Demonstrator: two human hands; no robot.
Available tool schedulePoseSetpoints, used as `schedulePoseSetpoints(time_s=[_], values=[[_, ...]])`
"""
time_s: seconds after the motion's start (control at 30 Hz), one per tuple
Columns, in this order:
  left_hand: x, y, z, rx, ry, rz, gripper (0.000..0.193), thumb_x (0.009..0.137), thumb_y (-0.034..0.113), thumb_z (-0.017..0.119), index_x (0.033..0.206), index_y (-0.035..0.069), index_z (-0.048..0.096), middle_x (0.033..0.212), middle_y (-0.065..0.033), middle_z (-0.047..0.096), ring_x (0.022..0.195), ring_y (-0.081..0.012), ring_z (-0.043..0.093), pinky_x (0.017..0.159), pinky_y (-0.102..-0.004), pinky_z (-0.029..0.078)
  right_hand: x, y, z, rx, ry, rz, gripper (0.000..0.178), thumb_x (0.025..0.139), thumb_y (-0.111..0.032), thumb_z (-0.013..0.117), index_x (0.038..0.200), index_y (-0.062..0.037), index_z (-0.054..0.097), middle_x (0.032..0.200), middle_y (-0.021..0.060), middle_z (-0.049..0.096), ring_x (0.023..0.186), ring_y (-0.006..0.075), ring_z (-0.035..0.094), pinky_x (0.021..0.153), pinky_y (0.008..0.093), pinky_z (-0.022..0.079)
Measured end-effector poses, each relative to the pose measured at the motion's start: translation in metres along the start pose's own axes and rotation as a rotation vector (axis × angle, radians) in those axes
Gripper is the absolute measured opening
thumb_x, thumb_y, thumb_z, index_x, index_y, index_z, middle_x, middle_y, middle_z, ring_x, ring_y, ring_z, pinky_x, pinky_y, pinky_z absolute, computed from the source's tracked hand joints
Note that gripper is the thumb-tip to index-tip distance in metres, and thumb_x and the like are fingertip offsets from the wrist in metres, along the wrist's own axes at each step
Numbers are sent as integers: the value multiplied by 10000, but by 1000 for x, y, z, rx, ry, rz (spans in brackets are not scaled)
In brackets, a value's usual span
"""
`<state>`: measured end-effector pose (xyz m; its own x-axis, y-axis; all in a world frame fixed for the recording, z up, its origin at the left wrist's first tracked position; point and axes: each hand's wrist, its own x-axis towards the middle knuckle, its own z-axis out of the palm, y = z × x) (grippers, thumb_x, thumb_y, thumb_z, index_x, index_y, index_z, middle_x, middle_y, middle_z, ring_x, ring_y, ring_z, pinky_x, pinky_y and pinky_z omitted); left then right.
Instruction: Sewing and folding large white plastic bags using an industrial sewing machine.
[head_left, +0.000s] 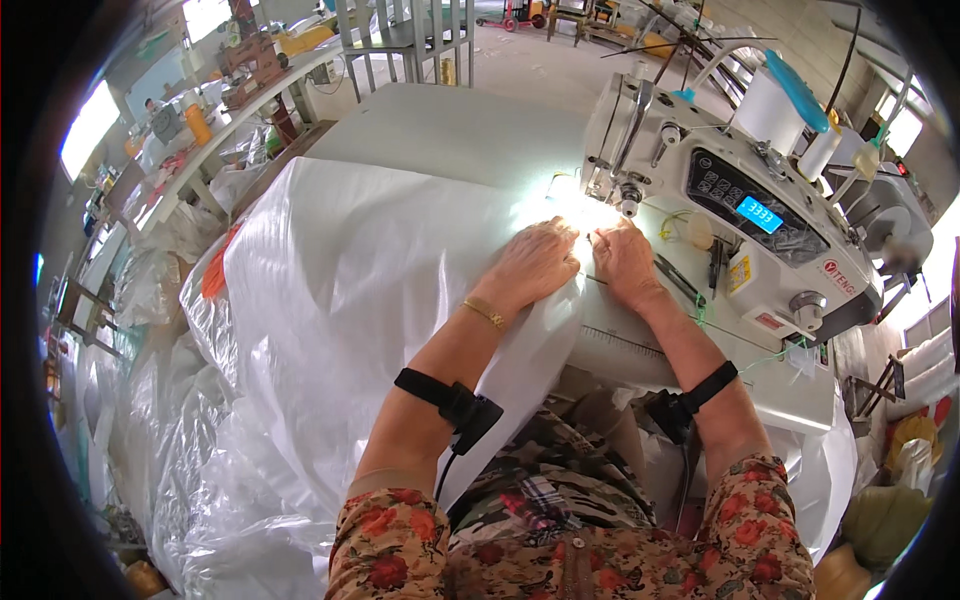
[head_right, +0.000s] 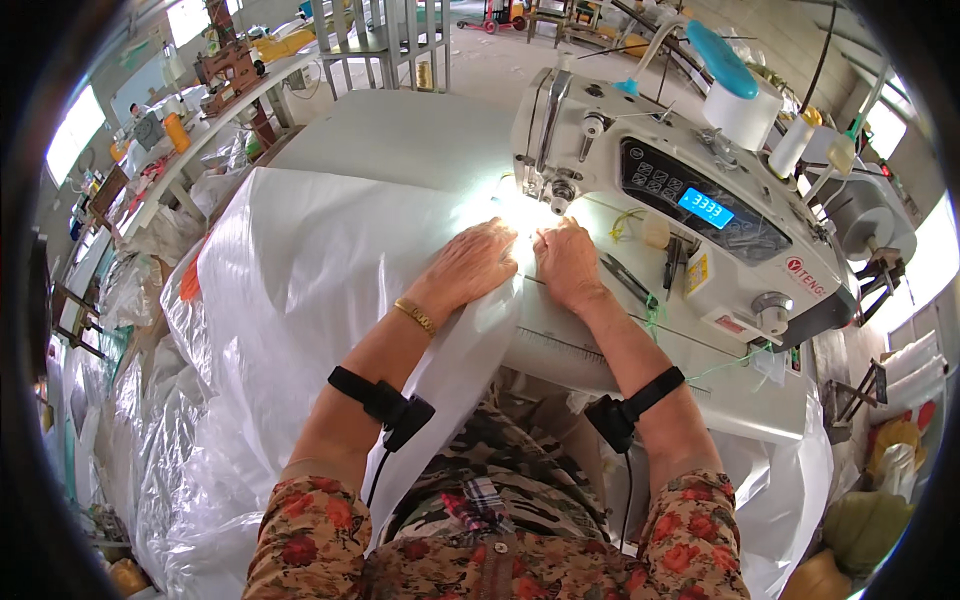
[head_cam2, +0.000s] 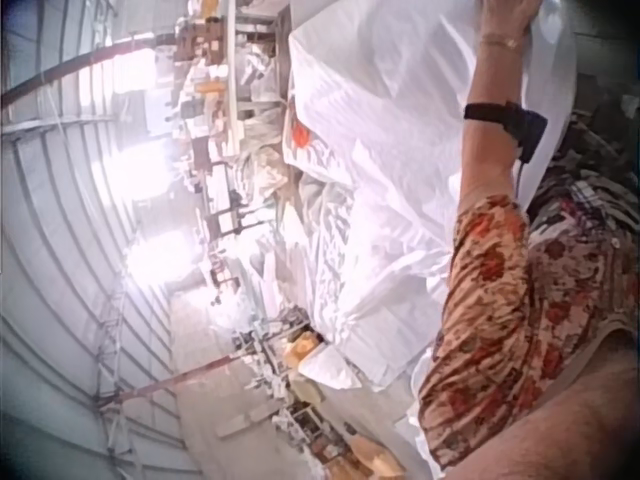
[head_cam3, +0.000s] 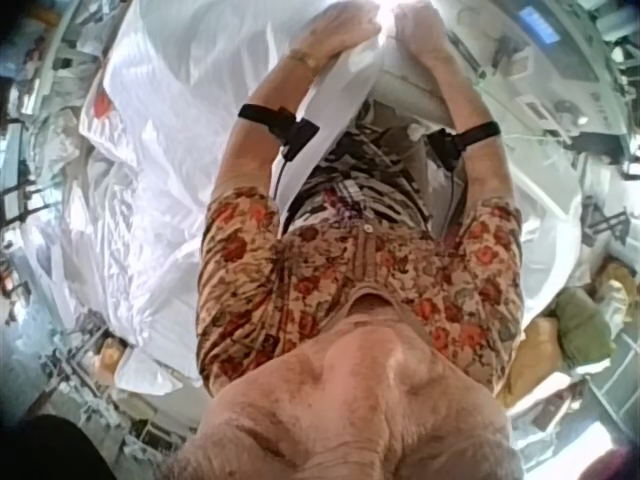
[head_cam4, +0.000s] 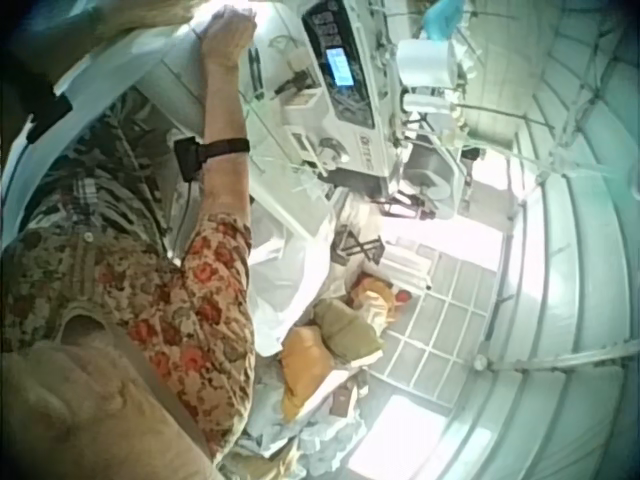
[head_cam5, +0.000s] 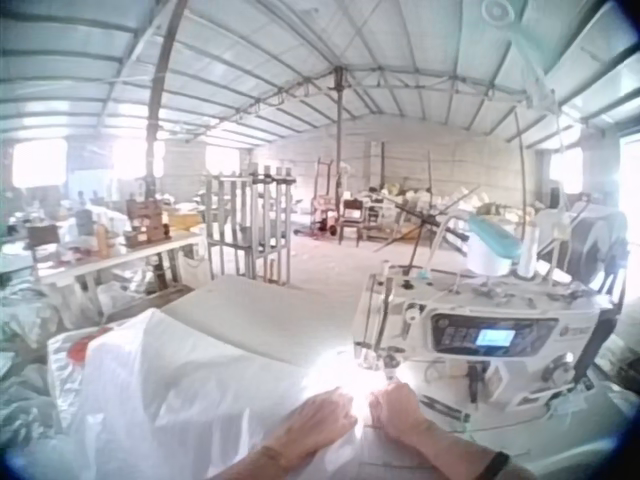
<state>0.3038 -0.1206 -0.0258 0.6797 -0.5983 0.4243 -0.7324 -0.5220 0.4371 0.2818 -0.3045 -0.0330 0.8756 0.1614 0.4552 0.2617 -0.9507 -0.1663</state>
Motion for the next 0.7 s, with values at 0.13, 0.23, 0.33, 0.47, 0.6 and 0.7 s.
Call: schedulePoseSetpoints(time_s=[0.13,0.23,0.33,0.47,0.6,0.7], values=[[7,-3,7,-6,41,-14,314,786,154,516,1008,-50,604,1022,-237,604,1016,-372,570,943,-450,444,2,3,8,95,84,141,226,850,-190,629,867,33,664,851,216,656,889,347,626,772,437,500],[11,-5,11,-3,49,-22,289,783,145,511,983,-44,599,1009,-236,603,1005,-373,573,933,-454,448,5,5,7,486,250,196,228,861,-168,649,880,58,632,770,209,639,736,315,611,681,385,493],[13,-4,12,43,68,9,261,775,117,512,962,-45,595,990,-231,597,995,-375,574,926,-453,452,8,12,2,678,207,302,267,889,-182,655,882,77,590,702,179,611,611,225,503,613,343,453],[12,-1,11,-7,27,-35,250,767,87,515,960,-53,594,970,-223,589,984,-374,578,917,-451,456,10,21,5,577,192,301,309,919,-214,648,908,91,597,697,187,602,641,159,417,593,346,425],[13,3,7,-26,37,-70,244,763,63,505,957,-56,593,965,-216,585,987,-372,577,904,-447,459,11,27,18,706,286,262,280,920,-197,642,933,81,616,698,221,579,629,170,403,586,349,419],[12,5,6,-20,33,-54,251,765,58,491,964,-55,593,966,-216,584,990,-371,574,900,-449,458,10,32,24,657,233,257,254,909,-181,651,933,70,616,663,210,524,616,167,396,575,341,411]])
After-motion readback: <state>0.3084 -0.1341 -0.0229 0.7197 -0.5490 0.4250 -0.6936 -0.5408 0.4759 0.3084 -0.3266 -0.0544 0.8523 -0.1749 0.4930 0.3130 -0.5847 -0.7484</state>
